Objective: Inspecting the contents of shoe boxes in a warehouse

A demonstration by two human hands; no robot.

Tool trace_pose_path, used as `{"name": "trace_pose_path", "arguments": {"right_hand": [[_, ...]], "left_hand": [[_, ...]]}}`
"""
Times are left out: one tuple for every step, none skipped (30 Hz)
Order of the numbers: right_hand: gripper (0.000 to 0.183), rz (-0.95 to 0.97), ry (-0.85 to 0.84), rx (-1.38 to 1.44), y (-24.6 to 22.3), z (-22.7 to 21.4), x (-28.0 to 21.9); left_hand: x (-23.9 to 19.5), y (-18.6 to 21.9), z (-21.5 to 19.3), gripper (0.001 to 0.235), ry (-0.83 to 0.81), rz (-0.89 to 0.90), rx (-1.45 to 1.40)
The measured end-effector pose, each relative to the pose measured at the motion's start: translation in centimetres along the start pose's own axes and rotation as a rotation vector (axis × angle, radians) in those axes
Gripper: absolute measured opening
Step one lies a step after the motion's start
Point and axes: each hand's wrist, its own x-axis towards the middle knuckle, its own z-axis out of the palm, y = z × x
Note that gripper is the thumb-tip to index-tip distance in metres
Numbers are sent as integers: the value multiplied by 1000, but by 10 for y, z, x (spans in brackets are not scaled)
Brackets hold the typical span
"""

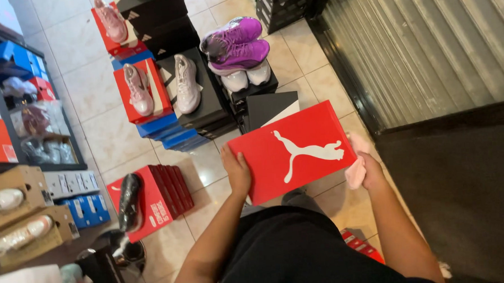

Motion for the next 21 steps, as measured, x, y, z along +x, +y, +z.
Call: {"name": "trace_pose_path", "arguments": {"right_hand": [[53, -2, 5, 19, 16, 5, 2], [37, -49, 61, 245, 35, 11, 2], [24, -98, 117, 471, 54, 17, 2], [24, -99, 131, 491, 52, 48, -37], [29, -113, 211, 553, 49, 78, -74], [36, -125, 293, 616, 46, 106, -111], [36, -125, 309, 638, 57, 126, -120], [35, -95, 283, 591, 71, 144, -132], [35, -65, 255, 546, 83, 161, -143], [35, -57, 281, 570, 102, 177, -157], [35, -14, 227, 494, 120, 193, -171], [34, 21, 171, 419, 132, 209, -183], [34, 22, 193, 444, 224, 184, -145], [28, 95, 324, 495, 292, 183, -98], [23, 170, 455, 545, 337, 215, -27], [23, 175, 467, 554, 285, 210, -85], [36, 82, 493, 723, 220, 220, -130], [52, -11, 516, 881, 144, 236, -172], [52, -3, 526, 881, 102, 227, -186], [56, -141, 531, 868, 60, 221, -199], [65, -278, 533, 851, 16, 217, -214]], "left_hand": [[5, 1, 0, 60, -11, 16, 4], [8, 2, -2, 59, -118, 190, 296], [10, 3, -4, 61, -222, 367, 588], [12, 9, -8, 61, -236, 387, 591], [14, 15, -12, 55, -279, 491, 634], [14, 21, -14, 50, -324, 598, 676], [20, 18, -11, 50, -340, 620, 678], [22, 15, -10, 49, -310, 647, 668], [23, 12, -8, 48, -280, 674, 656], [23, 7, -7, 48, -309, 695, 659], [23, 4, -6, 49, -295, 677, 675], [25, 4, -3, 50, -276, 661, 687], [24, 3, -3, 50, -299, 687, 685], [24, 2, -2, 51, -291, 673, 686], [26, 0, -1, 52, -283, 660, 686], [27, -1, 1, 52, -297, 667, 687], [28, -3, 3, 52, -304, 658, 697], [26, -7, 2, 52, -310, 639, 710], [27, -4, 1, 52, -322, 637, 713], [27, -2, 0, 52, -323, 631, 709], [27, -1, -1, 51, -325, 625, 705]]}}
